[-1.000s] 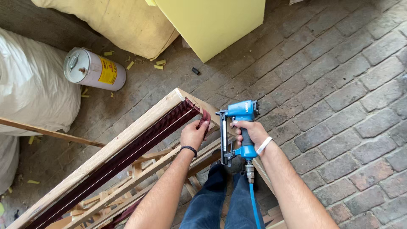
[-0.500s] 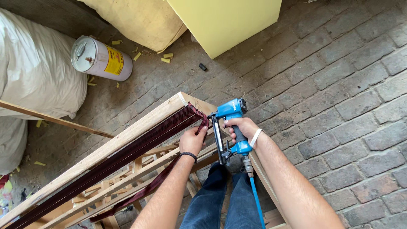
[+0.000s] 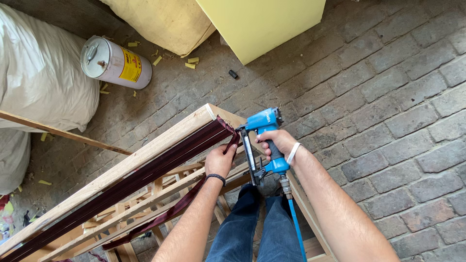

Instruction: The person attaches maroon webbing strips to a wooden furniture frame using a pneumatic nail gun. They repeatedly position the webbing, staple it in place, and trim excess with scissors.

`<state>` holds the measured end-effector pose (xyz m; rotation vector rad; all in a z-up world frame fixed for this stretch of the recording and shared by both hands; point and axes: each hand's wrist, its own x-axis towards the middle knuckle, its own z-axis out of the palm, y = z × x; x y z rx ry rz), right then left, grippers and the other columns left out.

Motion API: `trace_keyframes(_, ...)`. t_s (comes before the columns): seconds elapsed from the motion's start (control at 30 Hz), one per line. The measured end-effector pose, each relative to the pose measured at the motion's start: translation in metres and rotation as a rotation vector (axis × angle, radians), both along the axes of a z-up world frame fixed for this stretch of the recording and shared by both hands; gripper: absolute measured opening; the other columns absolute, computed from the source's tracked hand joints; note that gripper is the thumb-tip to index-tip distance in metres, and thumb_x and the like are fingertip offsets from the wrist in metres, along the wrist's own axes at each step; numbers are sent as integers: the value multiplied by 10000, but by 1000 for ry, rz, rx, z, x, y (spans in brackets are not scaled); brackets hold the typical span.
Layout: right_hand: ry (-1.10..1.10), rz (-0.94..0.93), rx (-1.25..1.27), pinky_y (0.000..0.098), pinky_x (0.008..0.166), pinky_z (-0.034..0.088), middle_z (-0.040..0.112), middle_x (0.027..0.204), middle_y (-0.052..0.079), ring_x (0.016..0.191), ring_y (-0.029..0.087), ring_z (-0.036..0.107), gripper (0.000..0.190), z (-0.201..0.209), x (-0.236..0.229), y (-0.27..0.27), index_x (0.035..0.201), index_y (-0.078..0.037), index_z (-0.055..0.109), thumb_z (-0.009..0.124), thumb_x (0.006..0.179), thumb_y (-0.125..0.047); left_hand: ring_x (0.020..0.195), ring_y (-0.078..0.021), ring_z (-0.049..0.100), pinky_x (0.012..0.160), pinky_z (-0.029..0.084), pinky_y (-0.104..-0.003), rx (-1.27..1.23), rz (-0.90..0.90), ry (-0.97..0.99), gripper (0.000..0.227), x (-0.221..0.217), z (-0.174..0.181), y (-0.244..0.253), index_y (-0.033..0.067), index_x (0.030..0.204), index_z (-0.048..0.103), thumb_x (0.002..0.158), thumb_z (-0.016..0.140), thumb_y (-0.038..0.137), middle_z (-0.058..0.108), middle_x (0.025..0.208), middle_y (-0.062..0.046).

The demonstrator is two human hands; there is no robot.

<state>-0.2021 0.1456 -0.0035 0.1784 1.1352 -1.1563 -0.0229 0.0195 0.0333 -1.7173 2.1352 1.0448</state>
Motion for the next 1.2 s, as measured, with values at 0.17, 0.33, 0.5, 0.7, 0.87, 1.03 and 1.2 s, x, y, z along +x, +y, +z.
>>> trace_keyframes(0.17, 2, 1, -34, 293, 475, 497, 539, 593, -34, 485, 81, 529, 177, 11, 0, 1, 907, -50, 694, 692, 860, -221, 614, -135, 735, 658, 561, -308, 18, 0, 8, 381, 1, 2, -1, 148, 1000, 812, 931, 642, 482, 777, 757, -9)
trace_keyframes(0.33, 26, -1, -24, 307, 467, 494, 540, 592, -33, 484, 91, 535, 175, 12, 4, -1, 904, -44, 691, 684, 851, -211, 631, -153, 738, 673, 554, -315, -14, -34, 19, 348, 6, 4, -3, 163, 1018, 800, 928, 650, 463, 764, 723, -32)
trace_keyframes(0.5, 37, 1, 17, 314, 473, 499, 544, 592, -20, 485, 105, 532, 167, 7, 8, 3, 900, -43, 685, 690, 843, -200, 661, -163, 744, 677, 559, -339, -46, -46, 15, 326, 15, 3, 1, 159, 973, 804, 883, 680, 446, 761, 708, 4)
trace_keyframes(0.7, 10, -61, -48, 323, 478, 490, 530, 595, -25, 489, 100, 522, 165, -4, 16, 16, 904, -48, 673, 681, 883, -211, 817, -303, 709, 748, 548, -435, -189, -227, -131, 429, 42, 7, 2, 186, 958, 794, 800, 744, 581, 741, 814, -111)
trace_keyframes(0.87, -59, -175, -94, 335, 474, 488, 524, 600, -24, 485, 110, 516, 195, 9, 48, 34, 947, -40, 661, 653, 896, -228, 855, -306, 726, 787, 561, -443, -135, -245, -201, 472, 84, 35, 6, 193, 931, 793, 765, 739, 632, 754, 840, -111)
trace_keyframes(1.03, -82, -180, -94, 326, 477, 481, 523, 600, -17, 486, 113, 518, 246, 49, 87, 54, 1001, -15, 681, 649, 889, -231, 900, -289, 720, 806, 558, -438, -99, -340, -226, 510, 122, 71, 0, 197, 942, 776, 744, 751, 667, 759, 868, -91)
trace_keyframes(1.2, 30, -36, -48, 329, 471, 473, 530, 596, 8, 475, 128, 515, 258, 90, 137, 42, 1020, 4, 696, 680, 870, -205, 923, -273, 723, 827, 559, -433, -111, -328, -230, 457, 194, 96, -15, 251, 961, 780, 739, 743, 649, 769, 900, -73)
